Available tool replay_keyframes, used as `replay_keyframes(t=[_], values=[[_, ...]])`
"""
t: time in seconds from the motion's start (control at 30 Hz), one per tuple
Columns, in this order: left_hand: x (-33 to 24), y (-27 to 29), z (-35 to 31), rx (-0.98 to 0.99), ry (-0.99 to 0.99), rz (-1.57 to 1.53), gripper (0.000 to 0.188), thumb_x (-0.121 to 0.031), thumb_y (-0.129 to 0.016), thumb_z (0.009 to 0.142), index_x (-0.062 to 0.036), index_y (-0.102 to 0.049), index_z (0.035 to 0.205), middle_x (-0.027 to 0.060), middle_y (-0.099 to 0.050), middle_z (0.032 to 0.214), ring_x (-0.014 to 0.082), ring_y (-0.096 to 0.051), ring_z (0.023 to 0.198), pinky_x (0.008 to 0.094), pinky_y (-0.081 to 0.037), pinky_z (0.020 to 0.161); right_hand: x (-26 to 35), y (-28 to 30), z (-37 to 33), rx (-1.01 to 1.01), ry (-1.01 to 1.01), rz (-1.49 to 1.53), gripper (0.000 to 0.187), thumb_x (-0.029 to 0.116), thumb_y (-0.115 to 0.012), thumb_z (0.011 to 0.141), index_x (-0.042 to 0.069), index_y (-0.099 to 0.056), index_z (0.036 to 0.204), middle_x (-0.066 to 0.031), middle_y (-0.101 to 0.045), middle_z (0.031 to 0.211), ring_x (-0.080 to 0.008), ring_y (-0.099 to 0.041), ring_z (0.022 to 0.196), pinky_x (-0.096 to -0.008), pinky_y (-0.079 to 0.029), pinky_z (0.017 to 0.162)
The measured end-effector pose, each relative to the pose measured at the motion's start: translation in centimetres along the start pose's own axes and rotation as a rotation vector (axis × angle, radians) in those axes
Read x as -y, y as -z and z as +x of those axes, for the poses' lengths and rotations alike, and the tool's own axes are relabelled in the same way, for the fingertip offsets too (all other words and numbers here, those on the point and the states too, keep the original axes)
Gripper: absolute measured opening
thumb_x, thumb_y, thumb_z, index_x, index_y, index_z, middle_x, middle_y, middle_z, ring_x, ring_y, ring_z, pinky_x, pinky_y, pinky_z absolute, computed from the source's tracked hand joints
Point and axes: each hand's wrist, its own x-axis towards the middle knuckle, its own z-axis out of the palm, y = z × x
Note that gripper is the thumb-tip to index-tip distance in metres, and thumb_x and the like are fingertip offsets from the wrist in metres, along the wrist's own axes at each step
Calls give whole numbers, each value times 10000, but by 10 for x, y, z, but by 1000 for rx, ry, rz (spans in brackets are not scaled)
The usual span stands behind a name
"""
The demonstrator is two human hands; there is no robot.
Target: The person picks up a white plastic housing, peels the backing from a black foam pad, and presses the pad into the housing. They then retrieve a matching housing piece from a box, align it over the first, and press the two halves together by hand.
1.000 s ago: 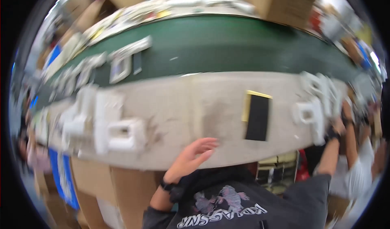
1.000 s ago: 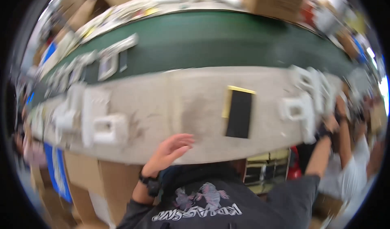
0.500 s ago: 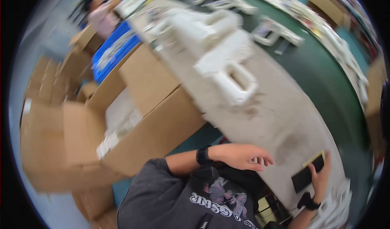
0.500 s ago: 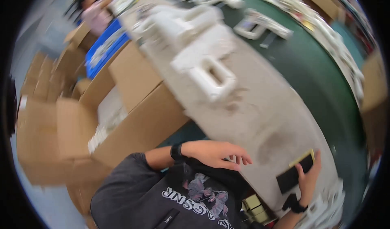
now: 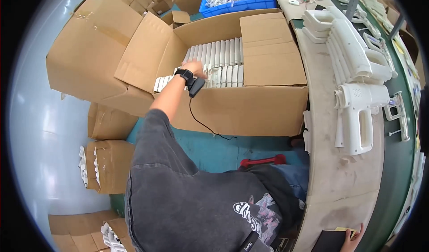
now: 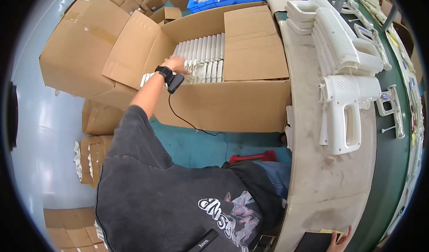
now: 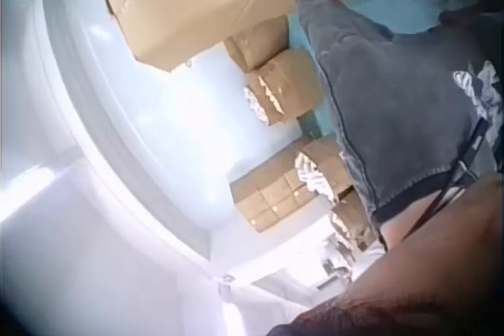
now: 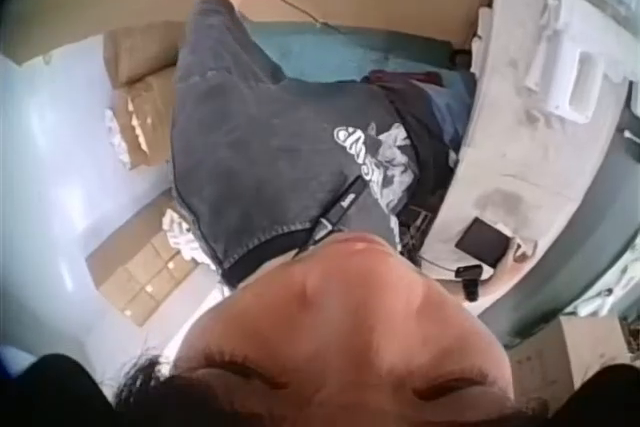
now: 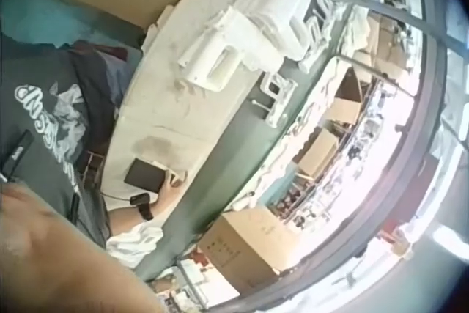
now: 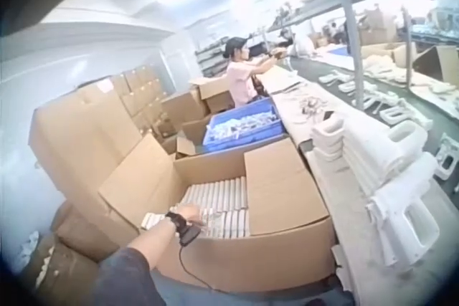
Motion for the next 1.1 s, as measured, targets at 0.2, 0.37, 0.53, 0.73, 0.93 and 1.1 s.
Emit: replay_keyframes(t=[0.2,0.37,0.53,0.73,0.93,1.1], values=[[51,-58,86,402,130,215,402,-272,-711,796,-131,-753,1170,164,-661,1300,438,-631,1170,584,-499,954,1,-7,9,-7,-14,29,627,186,-802,869,16,-544,1415,-150,-631,1029,-241,-593,907,-367,-500,859],[-2,-20,62,341,80,93,284,-182,-705,752,-85,-795,1003,183,-748,1061,295,-730,1008,436,-561,888,28,-7,-10,-89,-35,-168,558,233,-797,880,35,-605,1364,-153,-647,1006,-244,-611,907,-367,-506,857],[3,-27,77,315,51,90,268,-237,-707,770,-78,-800,965,141,-767,983,276,-739,884,433,-561,823,25,-17,-12,-178,23,30,450,233,-768,893,12,-667,1271,-178,-673,1000,-287,-621,939,-433,-497,888],[17,-33,72,335,-130,358,305,-160,-657,785,-49,-779,1042,166,-750,1082,309,-726,979,446,-549,843,-93,-22,12,-4,49,286,503,127,-646,999,36,-492,1469,-20,-552,1143,-110,-501,996,-234,-407,941],[3,-46,76,278,-258,417,326,-230,-682,813,-55,-772,1072,151,-750,1099,293,-724,1014,428,-553,871,-86,-18,-1,-75,35,276,521,127,-648,996,30,-477,1478,-32,-556,1181,-120,-521,1021,-239,-403,974],[42,-80,131,368,-121,247,311,-254,-652,817,-57,-771,1028,142,-747,1046,269,-718,955,421,-548,830,-89,-26,-1,-90,101,249,559,127,-671,971,3,-463,1475,-101,-516,1475,-174,-519,1252,-312,-384,1097]])
